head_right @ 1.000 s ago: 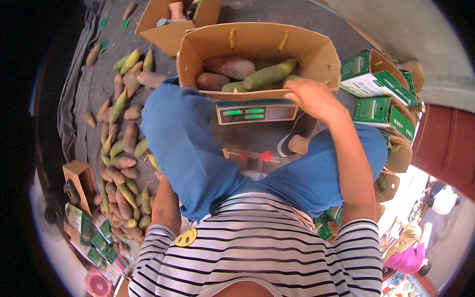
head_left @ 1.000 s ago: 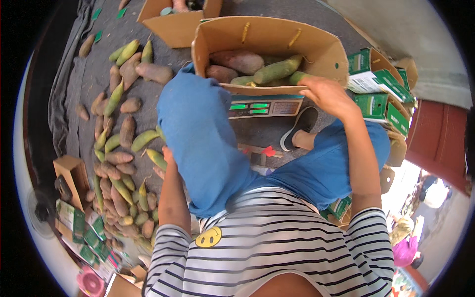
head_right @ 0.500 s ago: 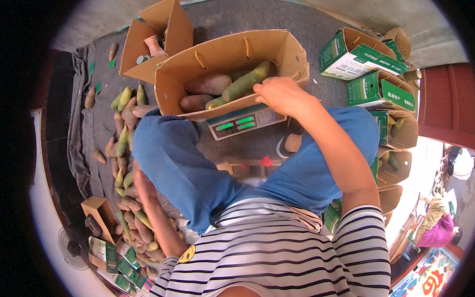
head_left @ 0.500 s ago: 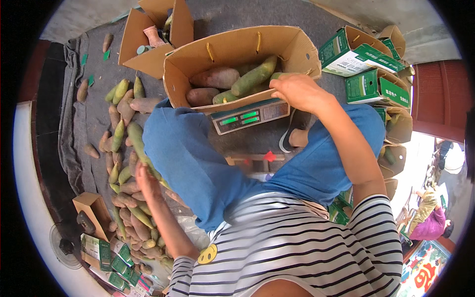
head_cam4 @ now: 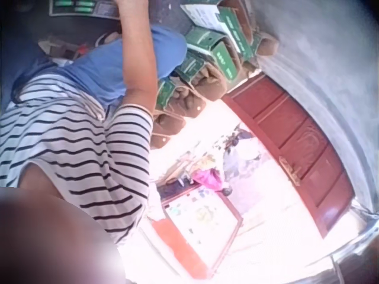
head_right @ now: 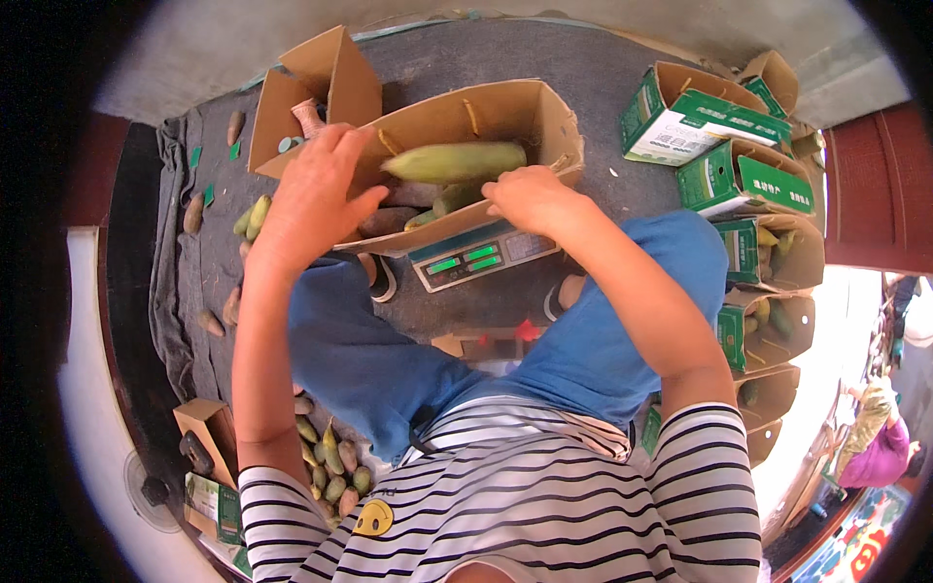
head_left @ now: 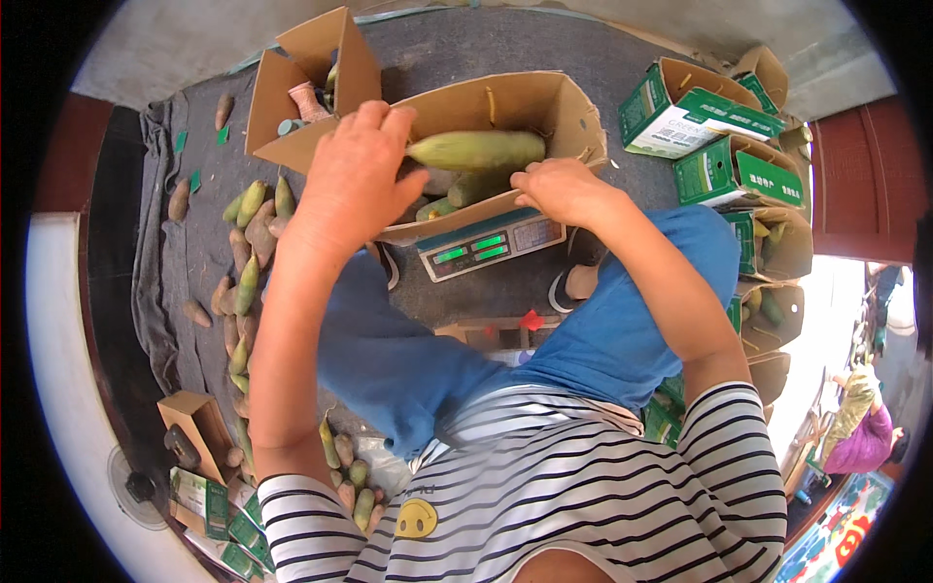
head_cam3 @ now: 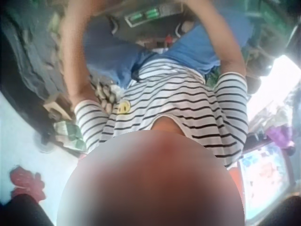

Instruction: Sorting produce from a pile on the floor, weighing it on a scale, and packaging it into cardboard boxes.

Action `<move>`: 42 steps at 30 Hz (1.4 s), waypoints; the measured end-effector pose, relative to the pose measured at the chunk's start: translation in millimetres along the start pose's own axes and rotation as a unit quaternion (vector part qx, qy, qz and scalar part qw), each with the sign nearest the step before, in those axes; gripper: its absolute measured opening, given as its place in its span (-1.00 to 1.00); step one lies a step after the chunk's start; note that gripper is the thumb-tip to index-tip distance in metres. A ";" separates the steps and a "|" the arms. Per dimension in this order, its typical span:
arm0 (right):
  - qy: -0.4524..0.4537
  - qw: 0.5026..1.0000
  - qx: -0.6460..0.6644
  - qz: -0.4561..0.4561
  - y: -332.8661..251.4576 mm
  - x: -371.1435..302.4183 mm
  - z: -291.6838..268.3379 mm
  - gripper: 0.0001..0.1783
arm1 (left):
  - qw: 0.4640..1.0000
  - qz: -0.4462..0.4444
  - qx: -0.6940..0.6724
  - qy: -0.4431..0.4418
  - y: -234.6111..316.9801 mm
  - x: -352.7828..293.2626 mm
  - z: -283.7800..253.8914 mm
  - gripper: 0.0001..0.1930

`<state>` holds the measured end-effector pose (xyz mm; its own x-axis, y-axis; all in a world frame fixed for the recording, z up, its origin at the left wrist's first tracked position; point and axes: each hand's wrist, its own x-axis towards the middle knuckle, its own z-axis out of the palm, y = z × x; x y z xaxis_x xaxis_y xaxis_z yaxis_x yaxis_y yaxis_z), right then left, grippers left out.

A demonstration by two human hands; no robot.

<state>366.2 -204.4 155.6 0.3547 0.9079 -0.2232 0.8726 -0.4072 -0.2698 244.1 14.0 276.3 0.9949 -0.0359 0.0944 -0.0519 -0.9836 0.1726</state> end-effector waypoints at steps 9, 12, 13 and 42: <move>-0.040 0.999 0.011 0.007 -4.1 3.0 -9.9 -0.74 | 0.977 -0.089 0.047 -0.186 -14.0 8.1 50.5 -0.61; -0.031 1.000 -0.002 -0.002 -9.3 -6.9 -14.0 -0.68 | 0.987 -0.056 0.035 -0.143 -21.2 8.8 55.1 -0.64; 0.012 1.000 -0.002 0.003 -11.0 -11.1 -17.5 -0.63 | 0.993 -0.032 0.006 -0.117 -21.5 11.5 55.9 -0.63; 0.043 0.998 -0.032 0.015 -18.0 -14.9 -29.6 -0.67 | 0.993 0.025 0.035 -0.108 -0.7 16.4 81.3 -0.65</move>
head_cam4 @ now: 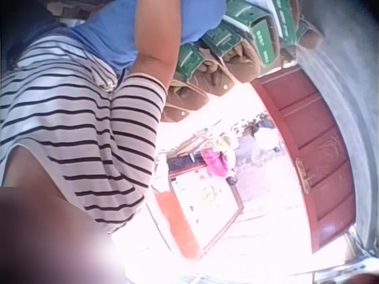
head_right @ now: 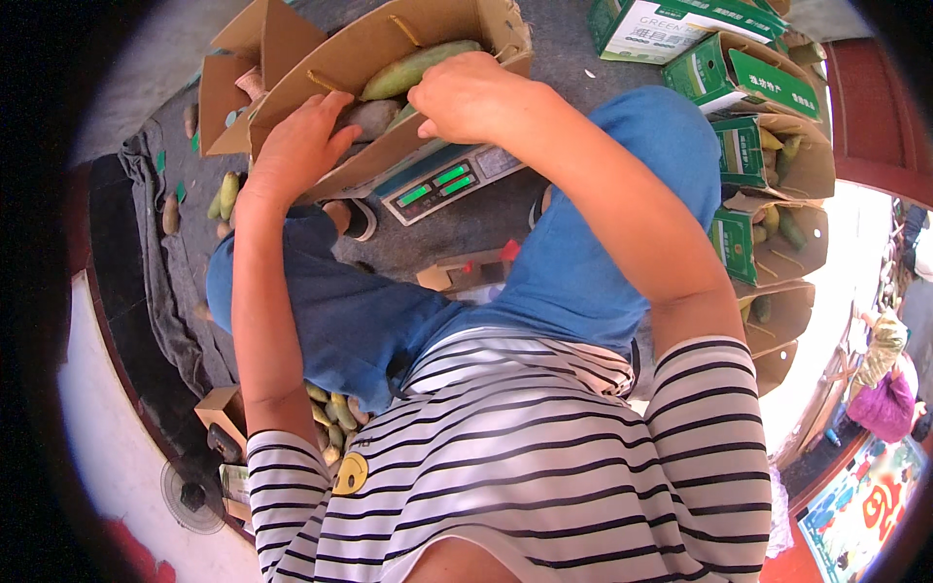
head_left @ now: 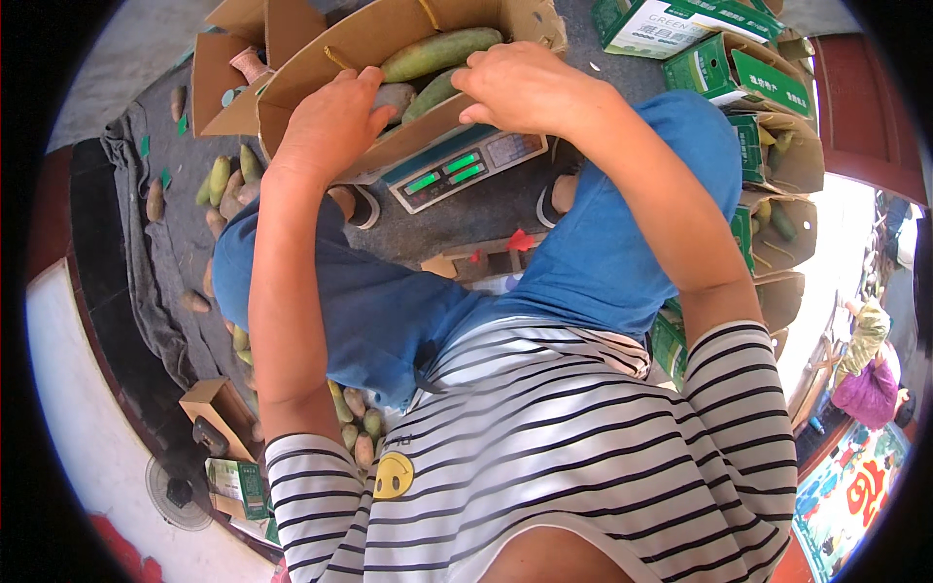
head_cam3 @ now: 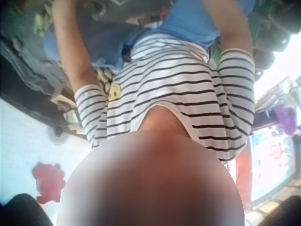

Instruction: Sorting produce from a pile on the floor, weighing it on a scale, and packaging it into cardboard boxes.

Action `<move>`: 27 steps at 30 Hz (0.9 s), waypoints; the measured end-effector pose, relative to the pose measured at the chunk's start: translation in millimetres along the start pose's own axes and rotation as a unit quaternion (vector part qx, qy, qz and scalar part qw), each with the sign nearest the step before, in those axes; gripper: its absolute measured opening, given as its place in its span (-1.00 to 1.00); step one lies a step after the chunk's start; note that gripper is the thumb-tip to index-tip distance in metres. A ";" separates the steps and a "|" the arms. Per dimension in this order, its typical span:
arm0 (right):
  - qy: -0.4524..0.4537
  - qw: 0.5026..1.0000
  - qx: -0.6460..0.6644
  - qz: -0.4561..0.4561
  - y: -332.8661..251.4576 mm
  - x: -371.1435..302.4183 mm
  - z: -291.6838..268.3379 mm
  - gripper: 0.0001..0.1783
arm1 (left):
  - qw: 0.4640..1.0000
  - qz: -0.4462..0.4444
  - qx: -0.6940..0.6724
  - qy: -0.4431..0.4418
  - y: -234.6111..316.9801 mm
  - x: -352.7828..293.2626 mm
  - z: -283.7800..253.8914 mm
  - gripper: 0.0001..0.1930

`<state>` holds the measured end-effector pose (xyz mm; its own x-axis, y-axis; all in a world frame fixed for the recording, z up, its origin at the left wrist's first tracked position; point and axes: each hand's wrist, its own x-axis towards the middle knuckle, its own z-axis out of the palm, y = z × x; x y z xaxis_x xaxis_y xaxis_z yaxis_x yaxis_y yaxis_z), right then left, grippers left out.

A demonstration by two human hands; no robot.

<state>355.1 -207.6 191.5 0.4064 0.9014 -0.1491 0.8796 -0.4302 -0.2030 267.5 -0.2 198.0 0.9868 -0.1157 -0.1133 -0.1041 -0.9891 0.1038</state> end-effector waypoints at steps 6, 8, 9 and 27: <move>0.088 0.995 0.022 -0.029 1.8 -1.7 -5.5 -0.68 | 0.996 -0.021 -0.016 0.085 2.0 -0.1 -13.8 -0.64; 0.116 0.992 0.026 -0.038 2.1 -0.2 -6.8 -0.67 | 0.990 -0.029 -0.020 0.140 -0.5 2.5 -18.8 -0.63; 0.114 0.993 0.025 -0.034 3.1 0.0 -6.2 -0.69 | 0.982 -0.021 -0.022 0.186 -2.2 5.0 -22.0 -0.61; -0.042 0.999 0.019 -0.001 -7.0 6.1 -1.9 -0.62 | 0.996 -0.051 -0.051 0.049 9.2 -5.4 -29.2 -0.61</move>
<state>351.9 -199.0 193.9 0.3809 0.8957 -0.2294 0.8701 -0.4312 -0.2389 264.8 -6.1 228.4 0.9995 -0.0017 -0.0312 0.0045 -0.9804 0.1969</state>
